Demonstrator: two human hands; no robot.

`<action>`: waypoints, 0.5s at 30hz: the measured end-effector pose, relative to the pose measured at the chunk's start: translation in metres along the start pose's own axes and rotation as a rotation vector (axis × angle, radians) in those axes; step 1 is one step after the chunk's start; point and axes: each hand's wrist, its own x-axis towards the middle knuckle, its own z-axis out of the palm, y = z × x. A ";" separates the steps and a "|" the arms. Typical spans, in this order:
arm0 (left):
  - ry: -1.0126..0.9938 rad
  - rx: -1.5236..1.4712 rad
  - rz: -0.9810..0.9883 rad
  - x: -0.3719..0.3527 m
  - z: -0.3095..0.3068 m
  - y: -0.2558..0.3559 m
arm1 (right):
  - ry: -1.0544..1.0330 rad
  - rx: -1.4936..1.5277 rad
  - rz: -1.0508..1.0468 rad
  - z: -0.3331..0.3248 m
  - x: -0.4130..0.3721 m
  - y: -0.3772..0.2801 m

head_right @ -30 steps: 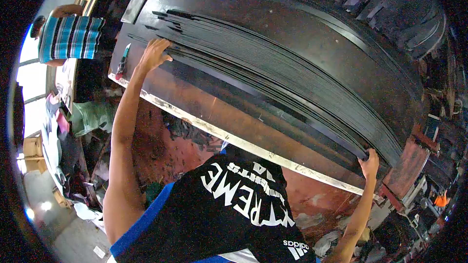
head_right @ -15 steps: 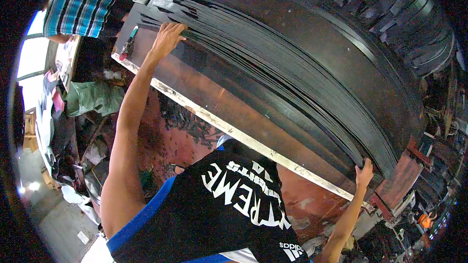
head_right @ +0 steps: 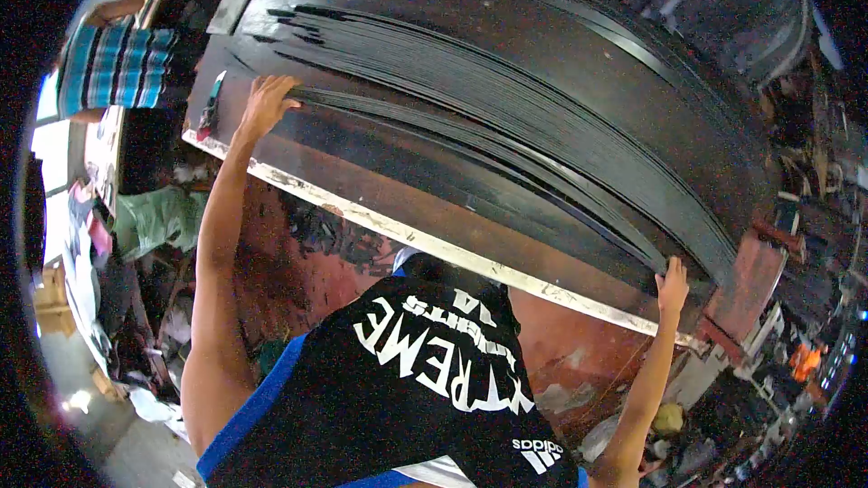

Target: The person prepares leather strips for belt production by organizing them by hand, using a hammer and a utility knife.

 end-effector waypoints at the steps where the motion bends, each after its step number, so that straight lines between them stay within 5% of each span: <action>1: 0.042 -0.005 -0.019 0.004 0.001 0.000 | 0.032 -0.005 -0.012 0.000 0.001 0.000; 7: 0.008 0.028 -0.092 0.013 -0.008 0.016 | 0.161 0.072 -0.013 -0.008 0.001 -0.012; 15: 0.096 -0.123 0.311 0.043 0.019 0.214 | 0.377 0.450 -0.151 -0.010 -0.002 -0.008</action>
